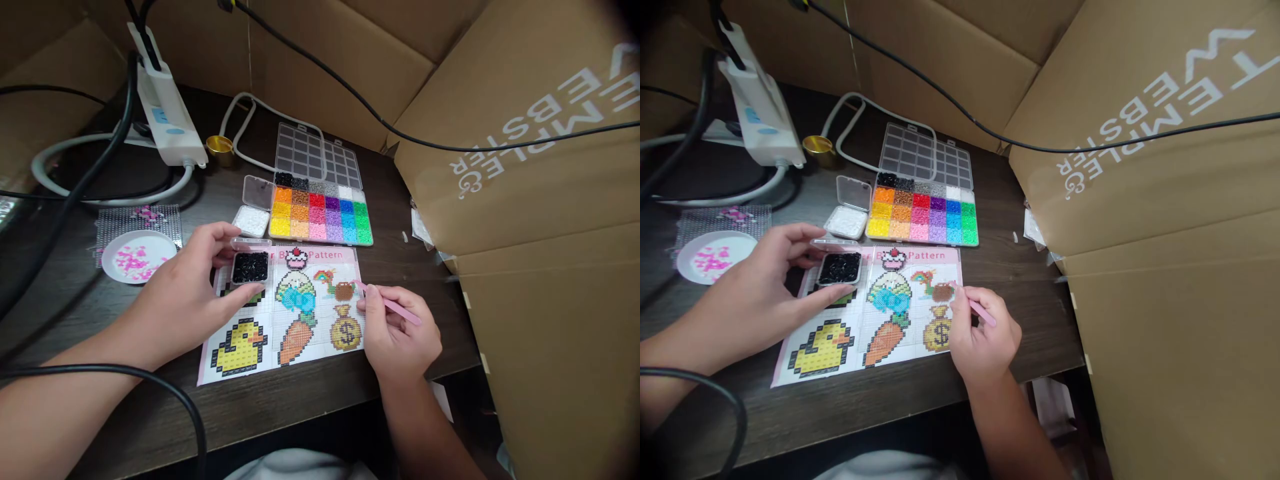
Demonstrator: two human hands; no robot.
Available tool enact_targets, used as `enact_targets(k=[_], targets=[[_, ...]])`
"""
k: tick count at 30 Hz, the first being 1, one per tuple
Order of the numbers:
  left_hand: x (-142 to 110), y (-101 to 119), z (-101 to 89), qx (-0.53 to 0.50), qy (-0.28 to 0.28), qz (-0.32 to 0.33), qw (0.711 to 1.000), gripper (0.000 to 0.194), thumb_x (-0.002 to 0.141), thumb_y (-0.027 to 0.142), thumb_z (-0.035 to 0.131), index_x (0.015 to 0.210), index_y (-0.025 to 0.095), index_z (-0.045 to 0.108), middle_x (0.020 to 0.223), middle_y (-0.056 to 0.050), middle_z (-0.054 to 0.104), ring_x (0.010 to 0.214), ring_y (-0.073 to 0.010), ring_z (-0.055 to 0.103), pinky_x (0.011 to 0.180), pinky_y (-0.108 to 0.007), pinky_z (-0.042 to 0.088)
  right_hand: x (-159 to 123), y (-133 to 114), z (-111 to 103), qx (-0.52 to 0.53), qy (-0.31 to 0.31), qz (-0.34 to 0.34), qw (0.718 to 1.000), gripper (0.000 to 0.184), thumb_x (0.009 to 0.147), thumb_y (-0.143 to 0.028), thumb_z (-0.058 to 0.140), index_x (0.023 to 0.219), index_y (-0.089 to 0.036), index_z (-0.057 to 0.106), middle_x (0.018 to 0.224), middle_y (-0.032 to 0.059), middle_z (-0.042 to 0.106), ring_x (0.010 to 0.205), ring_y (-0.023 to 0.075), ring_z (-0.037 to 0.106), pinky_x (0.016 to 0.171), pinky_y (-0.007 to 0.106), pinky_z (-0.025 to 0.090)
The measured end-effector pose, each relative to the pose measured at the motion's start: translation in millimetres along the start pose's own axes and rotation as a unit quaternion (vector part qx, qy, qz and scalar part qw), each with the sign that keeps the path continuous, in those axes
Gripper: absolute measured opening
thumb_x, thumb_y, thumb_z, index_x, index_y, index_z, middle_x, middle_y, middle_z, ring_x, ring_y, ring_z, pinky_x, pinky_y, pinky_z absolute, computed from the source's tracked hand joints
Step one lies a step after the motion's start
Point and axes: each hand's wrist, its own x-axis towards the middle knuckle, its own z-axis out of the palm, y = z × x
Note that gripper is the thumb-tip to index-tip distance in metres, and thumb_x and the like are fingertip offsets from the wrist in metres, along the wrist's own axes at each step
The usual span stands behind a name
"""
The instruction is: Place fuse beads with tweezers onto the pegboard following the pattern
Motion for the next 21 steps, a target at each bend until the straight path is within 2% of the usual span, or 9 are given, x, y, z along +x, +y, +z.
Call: enact_targets(k=[7,15,21], targets=[[0.1,4.6,-1.3,0.001,-0.006,-0.006,1.0,0.07,0.077,0.065,0.057,0.135,0.026,0.045,0.119,-0.004,0.065,0.103,-0.0283,0.07,0.085,-0.05,0.059,2.0,1.0,-1.8,0.024,-0.007,0.004,1.0,0.006,0.092,-0.026,0.073,0.089,-0.021,0.072,0.071,0.0045,0.078,0.061,0.0193,0.076,0.059,0.028,0.063],[1.7,3.5,-5.0,-0.027,-0.01,-0.007,1.0,0.065,0.069,0.057,0.07,0.125,0.033,0.047,0.116,-0.01,0.068,0.101,-0.0399,0.07,0.082,-0.063,0.06,4.2,3.5,0.7,0.025,-0.015,-0.047,0.998,0.003,0.09,-0.021,0.074,0.088,-0.02,0.075,0.069,-0.0005,0.077,0.057,0.0163,0.075,0.057,0.024,0.063],[2.6,1.8,-2.9,-0.031,-0.008,-0.004,0.999,0.064,0.07,0.055,0.071,0.125,0.034,0.047,0.117,-0.01,0.067,0.099,-0.0406,0.07,0.079,-0.064,0.059,5.7,2.6,0.3,0.023,-0.017,-0.049,0.998,0.002,0.089,-0.018,0.075,0.087,-0.02,0.076,0.069,-0.001,0.077,0.057,0.0157,0.075,0.058,0.023,0.063]])
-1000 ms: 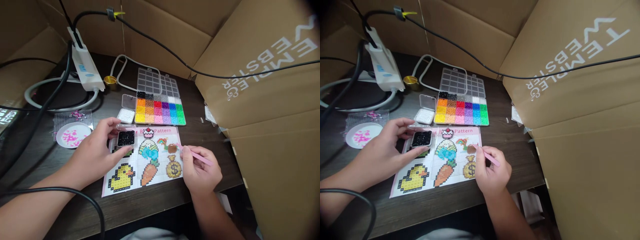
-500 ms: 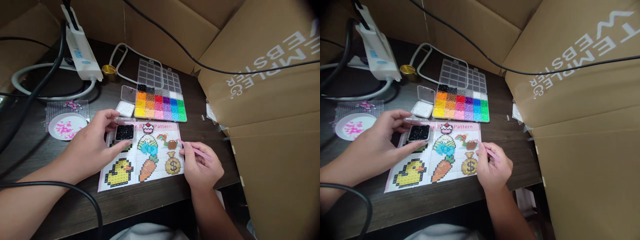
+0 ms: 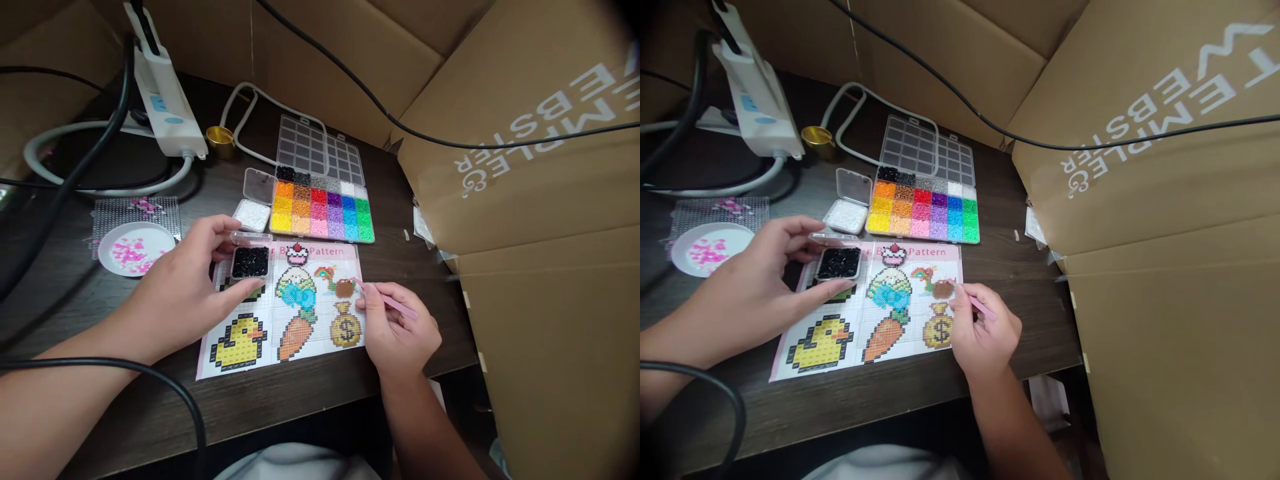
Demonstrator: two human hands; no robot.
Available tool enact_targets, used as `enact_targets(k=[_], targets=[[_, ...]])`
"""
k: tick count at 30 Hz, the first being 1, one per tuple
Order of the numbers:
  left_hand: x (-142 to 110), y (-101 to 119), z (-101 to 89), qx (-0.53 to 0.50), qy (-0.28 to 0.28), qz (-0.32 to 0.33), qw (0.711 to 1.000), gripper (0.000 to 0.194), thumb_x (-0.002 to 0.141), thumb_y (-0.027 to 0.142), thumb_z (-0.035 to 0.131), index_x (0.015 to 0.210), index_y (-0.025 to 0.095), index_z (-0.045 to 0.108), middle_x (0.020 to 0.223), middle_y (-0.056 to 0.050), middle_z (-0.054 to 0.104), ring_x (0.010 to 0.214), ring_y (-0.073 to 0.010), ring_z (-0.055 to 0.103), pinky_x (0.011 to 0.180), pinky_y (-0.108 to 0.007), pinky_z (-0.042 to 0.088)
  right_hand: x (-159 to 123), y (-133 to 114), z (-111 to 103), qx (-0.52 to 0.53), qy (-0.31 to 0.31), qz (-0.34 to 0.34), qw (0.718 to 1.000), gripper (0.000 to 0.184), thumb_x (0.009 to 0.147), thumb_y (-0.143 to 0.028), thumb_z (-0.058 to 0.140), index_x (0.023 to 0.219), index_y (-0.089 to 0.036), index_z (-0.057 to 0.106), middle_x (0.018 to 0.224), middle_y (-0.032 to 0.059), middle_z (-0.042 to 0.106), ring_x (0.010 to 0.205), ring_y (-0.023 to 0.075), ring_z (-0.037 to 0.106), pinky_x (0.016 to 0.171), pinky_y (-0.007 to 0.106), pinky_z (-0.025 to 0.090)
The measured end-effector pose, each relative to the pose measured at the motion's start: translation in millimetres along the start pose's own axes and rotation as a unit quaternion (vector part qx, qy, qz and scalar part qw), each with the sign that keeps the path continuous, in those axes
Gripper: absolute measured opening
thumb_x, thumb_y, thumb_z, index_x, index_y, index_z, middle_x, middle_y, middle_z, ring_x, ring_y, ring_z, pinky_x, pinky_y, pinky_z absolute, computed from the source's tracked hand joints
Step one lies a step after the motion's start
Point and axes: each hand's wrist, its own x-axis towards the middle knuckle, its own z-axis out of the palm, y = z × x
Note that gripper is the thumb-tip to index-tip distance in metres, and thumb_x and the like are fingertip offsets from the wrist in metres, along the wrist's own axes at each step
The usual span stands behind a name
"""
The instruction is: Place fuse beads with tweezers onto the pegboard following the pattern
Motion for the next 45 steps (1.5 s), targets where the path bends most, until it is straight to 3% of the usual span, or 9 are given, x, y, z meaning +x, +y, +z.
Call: enact_targets(k=[29,45], targets=[[0.9,0.3,0.2,0.003,-0.001,-0.002,1.0,0.064,0.068,0.055,0.07,0.124,0.034,0.046,0.115,-0.01,0.066,0.101,-0.0417,0.07,0.081,-0.066,0.059,-1.8,3.0,-1.7,0.003,-0.003,-0.018,1.0,0.006,0.088,-0.015,0.075,0.089,-0.021,0.076,0.071,-0.0021,0.077,0.058,0.0136,0.074,0.06,0.022,0.062],[-0.5,0.2,-1.4,0.011,-0.004,0.008,1.0,0.064,0.07,0.054,0.072,0.126,0.039,0.045,0.117,-0.01,0.067,0.1,-0.0406,0.069,0.079,-0.063,0.059,-2.1,3.0,-1.2,-0.011,-0.007,-0.008,1.0,0.004,0.09,-0.022,0.073,0.087,-0.02,0.075,0.069,0.0001,0.077,0.056,0.0168,0.075,0.059,0.026,0.065]])
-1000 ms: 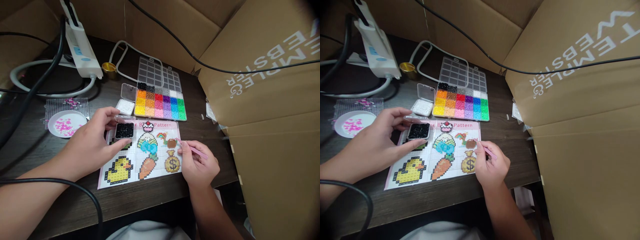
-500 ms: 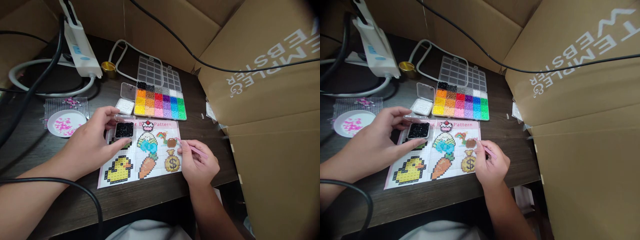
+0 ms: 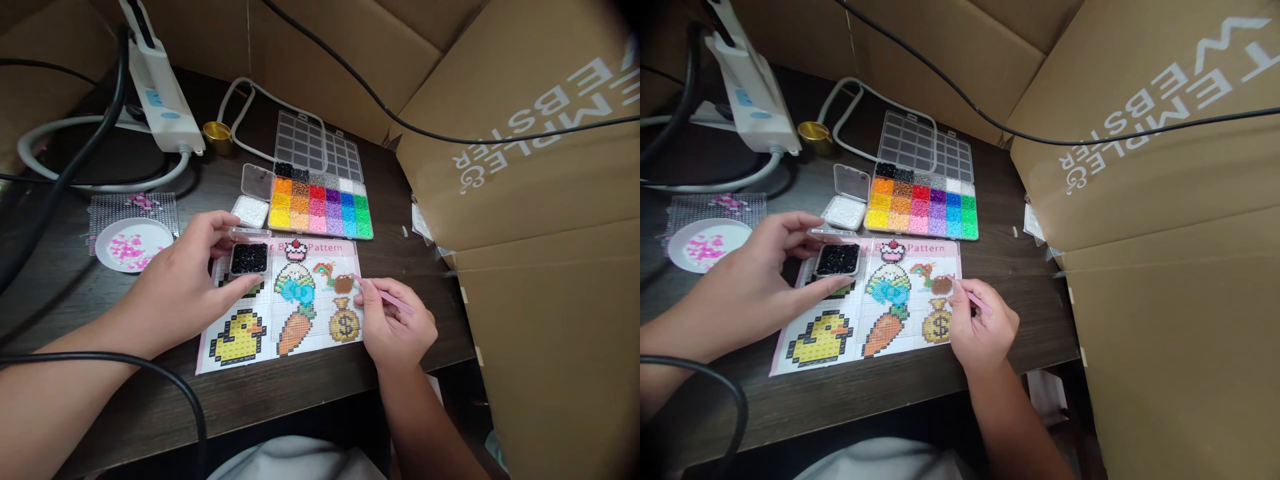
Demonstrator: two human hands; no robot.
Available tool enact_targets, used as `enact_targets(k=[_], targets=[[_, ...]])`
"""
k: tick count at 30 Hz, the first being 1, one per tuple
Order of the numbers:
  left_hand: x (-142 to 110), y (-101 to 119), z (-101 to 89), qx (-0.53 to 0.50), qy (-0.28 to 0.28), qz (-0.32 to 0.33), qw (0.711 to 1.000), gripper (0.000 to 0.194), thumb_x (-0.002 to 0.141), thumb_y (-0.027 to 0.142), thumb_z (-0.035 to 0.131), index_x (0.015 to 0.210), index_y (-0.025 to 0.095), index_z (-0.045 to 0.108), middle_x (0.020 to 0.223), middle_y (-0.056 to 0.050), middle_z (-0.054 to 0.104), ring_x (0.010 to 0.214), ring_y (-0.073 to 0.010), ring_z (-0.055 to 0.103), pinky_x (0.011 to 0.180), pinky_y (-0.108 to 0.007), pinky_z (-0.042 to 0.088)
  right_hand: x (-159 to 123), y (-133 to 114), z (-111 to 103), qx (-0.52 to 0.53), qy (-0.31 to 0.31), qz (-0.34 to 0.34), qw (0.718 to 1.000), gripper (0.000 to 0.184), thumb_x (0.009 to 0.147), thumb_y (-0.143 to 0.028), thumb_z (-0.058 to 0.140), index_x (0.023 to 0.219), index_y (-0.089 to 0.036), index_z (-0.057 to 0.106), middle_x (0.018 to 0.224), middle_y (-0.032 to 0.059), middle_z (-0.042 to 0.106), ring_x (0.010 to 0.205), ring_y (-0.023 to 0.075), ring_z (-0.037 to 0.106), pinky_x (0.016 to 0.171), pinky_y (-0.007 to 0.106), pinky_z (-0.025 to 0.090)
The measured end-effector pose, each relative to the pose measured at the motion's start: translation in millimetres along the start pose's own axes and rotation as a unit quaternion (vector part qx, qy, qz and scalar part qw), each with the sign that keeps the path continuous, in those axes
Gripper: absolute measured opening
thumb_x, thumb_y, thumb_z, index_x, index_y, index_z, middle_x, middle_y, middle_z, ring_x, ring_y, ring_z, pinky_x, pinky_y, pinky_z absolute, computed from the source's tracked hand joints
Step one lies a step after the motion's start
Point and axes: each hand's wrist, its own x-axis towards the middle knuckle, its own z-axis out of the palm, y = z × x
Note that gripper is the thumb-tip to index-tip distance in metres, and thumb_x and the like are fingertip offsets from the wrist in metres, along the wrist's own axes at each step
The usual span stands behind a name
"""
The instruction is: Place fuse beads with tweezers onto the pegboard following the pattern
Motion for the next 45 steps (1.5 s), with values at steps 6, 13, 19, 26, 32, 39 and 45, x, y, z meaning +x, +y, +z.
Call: enact_targets(k=[6,13,19,26,32,39,45], targets=[[0.1,2.5,-0.4,-0.005,-0.006,-0.018,1.0,0.065,0.068,0.055,0.069,0.125,0.035,0.044,0.121,-0.011,0.066,0.106,-0.0432,0.069,0.083,-0.066,0.058,0.6,-1.3,-0.6,0.003,0.008,-0.006,1.0,0.003,0.089,-0.019,0.074,0.087,-0.021,0.075,0.069,-0.0006,0.077,0.057,0.0164,0.075,0.058,0.025,0.064],[0.8,5.9,-0.7,-0.006,-0.009,-0.029,1.0,0.065,0.067,0.056,0.069,0.123,0.035,0.044,0.121,-0.012,0.066,0.108,-0.0443,0.068,0.085,-0.068,0.057,1.3,-1.4,0.1,0.0,0.007,-0.005,1.0,0.005,0.09,-0.021,0.073,0.086,-0.02,0.075,0.067,-0.0004,0.077,0.054,0.0164,0.074,0.055,0.025,0.063],[0.8,5.4,0.4,-0.016,-0.005,-0.027,1.0,0.064,0.066,0.055,0.07,0.122,0.037,0.045,0.12,-0.01,0.067,0.108,-0.0444,0.069,0.084,-0.067,0.057,0.5,-1.4,-0.5,0.002,0.008,-0.009,1.0,0.003,0.089,-0.02,0.074,0.087,-0.02,0.075,0.068,-0.0003,0.077,0.055,0.0161,0.074,0.055,0.025,0.063],[0.2,4.9,0.7,-0.007,-0.011,-0.029,1.0,0.066,0.067,0.056,0.068,0.124,0.035,0.043,0.122,-0.012,0.066,0.109,-0.045,0.068,0.086,-0.07,0.056,0.0,-0.4,-0.3,-0.002,0.004,0.001,1.0,0.004,0.09,-0.023,0.074,0.087,-0.021,0.076,0.07,0.0001,0.077,0.056,0.0164,0.074,0.058,0.026,0.064],[0.3,2.3,-0.2,-0.008,-0.009,-0.023,1.0,0.066,0.068,0.055,0.069,0.125,0.035,0.044,0.123,-0.012,0.065,0.109,-0.0453,0.068,0.085,-0.07,0.057,0.0,0.1,0.0,0.003,0.0,0.004,1.0,0.004,0.09,-0.022,0.074,0.086,-0.021,0.075,0.07,-0.0002,0.077,0.056,0.0161,0.074,0.059,0.025,0.064],[0.4,5.4,0.0,-0.007,-0.01,-0.028,1.0,0.064,0.067,0.055,0.069,0.123,0.037,0.044,0.12,-0.01,0.066,0.108,-0.0442,0.068,0.084,-0.067,0.056,2.8,-2.0,-0.1,-0.005,-0.002,-0.003,1.0,0.006,0.09,-0.023,0.073,0.085,-0.02,0.075,0.066,-0.0006,0.076,0.053,0.0158,0.073,0.056,0.025,0.063],[0.5,3.8,0.6,-0.015,-0.003,-0.012,1.0,0.062,0.069,0.054,0.071,0.123,0.04,0.045,0.12,-0.009,0.068,0.106,-0.042,0.069,0.082,-0.064,0.057,1.9,-1.7,-0.2,-0.003,0.002,-0.006,1.0,0.004,0.09,-0.022,0.073,0.087,-0.02,0.075,0.067,-0.0004,0.076,0.053,0.0161,0.073,0.055,0.025,0.063]])
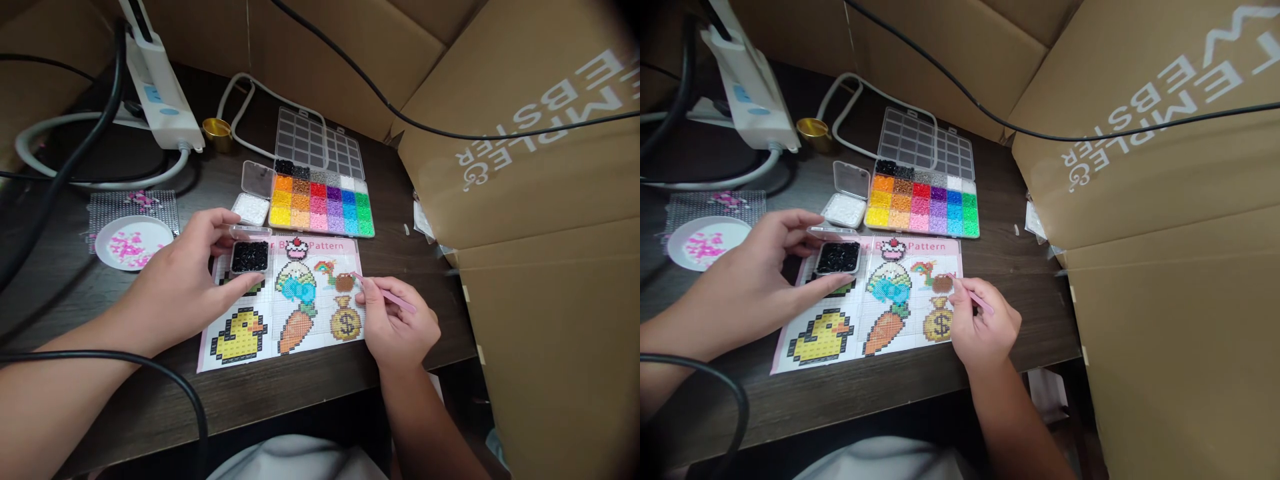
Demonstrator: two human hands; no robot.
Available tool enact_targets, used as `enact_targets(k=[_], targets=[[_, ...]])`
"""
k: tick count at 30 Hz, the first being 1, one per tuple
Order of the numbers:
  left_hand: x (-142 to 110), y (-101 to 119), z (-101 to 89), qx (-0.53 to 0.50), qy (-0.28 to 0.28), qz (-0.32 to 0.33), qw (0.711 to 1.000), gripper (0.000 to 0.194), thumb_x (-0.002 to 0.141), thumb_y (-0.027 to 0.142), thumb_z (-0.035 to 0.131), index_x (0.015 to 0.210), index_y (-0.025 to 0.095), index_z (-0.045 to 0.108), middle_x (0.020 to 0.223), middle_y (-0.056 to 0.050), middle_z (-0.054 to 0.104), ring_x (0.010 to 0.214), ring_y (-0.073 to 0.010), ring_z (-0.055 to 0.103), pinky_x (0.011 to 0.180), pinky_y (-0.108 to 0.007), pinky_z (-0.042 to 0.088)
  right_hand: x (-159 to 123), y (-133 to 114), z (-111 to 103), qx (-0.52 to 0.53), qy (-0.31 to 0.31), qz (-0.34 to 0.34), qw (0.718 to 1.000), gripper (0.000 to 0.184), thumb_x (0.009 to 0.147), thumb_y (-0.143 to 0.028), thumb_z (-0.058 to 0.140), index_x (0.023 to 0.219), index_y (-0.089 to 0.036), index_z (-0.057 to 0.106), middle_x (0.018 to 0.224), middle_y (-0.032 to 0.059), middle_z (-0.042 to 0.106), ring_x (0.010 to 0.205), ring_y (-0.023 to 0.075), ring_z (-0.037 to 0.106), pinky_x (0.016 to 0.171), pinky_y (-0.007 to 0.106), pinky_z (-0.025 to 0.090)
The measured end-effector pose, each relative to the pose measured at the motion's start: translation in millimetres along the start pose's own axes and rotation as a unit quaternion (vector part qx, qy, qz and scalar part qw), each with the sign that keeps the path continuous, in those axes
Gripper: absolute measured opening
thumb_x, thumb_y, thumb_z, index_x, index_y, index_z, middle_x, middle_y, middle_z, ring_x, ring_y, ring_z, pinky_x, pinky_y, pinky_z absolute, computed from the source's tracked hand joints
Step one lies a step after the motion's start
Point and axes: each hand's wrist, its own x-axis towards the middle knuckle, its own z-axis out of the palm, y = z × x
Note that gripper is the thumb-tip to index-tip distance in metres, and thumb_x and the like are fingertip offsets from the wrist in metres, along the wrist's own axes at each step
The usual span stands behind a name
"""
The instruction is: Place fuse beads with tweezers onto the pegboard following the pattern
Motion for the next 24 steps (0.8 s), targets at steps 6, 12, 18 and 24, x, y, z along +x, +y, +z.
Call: enact_targets(k=[6,12,18,24], targets=[[1.4,1.2,0.2,0.003,-0.005,-0.015,1.0,0.064,0.067,0.055,0.069,0.124,0.037,0.045,0.122,-0.01,0.067,0.109,-0.0439,0.069,0.085,-0.067,0.057,-0.2,-0.5,-1.6,-0.001,0.003,-0.003,1.0,0.004,0.089,-0.019,0.073,0.086,-0.021,0.075,0.067,-0.0011,0.076,0.052,0.0149,0.072,0.055,0.024,0.063],[0.0,0.4,-0.5,0.014,-0.01,-0.009,1.0,0.064,0.069,0.057,0.069,0.125,0.037,0.043,0.123,-0.011,0.067,0.109,-0.0437,0.069,0.085,-0.068,0.058,-1.1,-1.3,-0.8,-0.006,0.011,0.007,1.0,0.006,0.091,-0.023,0.073,0.086,-0.02,0.076,0.067,-0.0001,0.076,0.054,0.0159,0.073,0.054,0.024,0.063],[-0.5,-5.7,0.5,0.002,-0.003,0.021,1.0,0.063,0.073,0.05,0.072,0.128,0.036,0.043,0.118,-0.011,0.067,0.104,-0.0387,0.07,0.084,-0.061,0.059,-2.3,-4.1,-3.3,0.008,0.028,0.012,0.999,0.003,0.089,-0.021,0.075,0.088,-0.019,0.076,0.068,0.0004,0.077,0.055,0.0161,0.074,0.055,0.024,0.063],[-3.1,-4.3,-0.8,0.001,-0.024,0.015,1.0,0.061,0.078,0.039,0.073,0.129,0.024,0.044,0.12,-0.011,0.067,0.107,-0.0312,0.068,0.093,-0.05,0.057,39.2,-28.0,3.6,0.071,0.051,-0.064,0.994,0.008,0.084,-0.014,0.08,0.09,-0.018,0.076,0.067,0.0002,0.077,0.056,0.0176,0.075,0.054,0.025,0.062]])
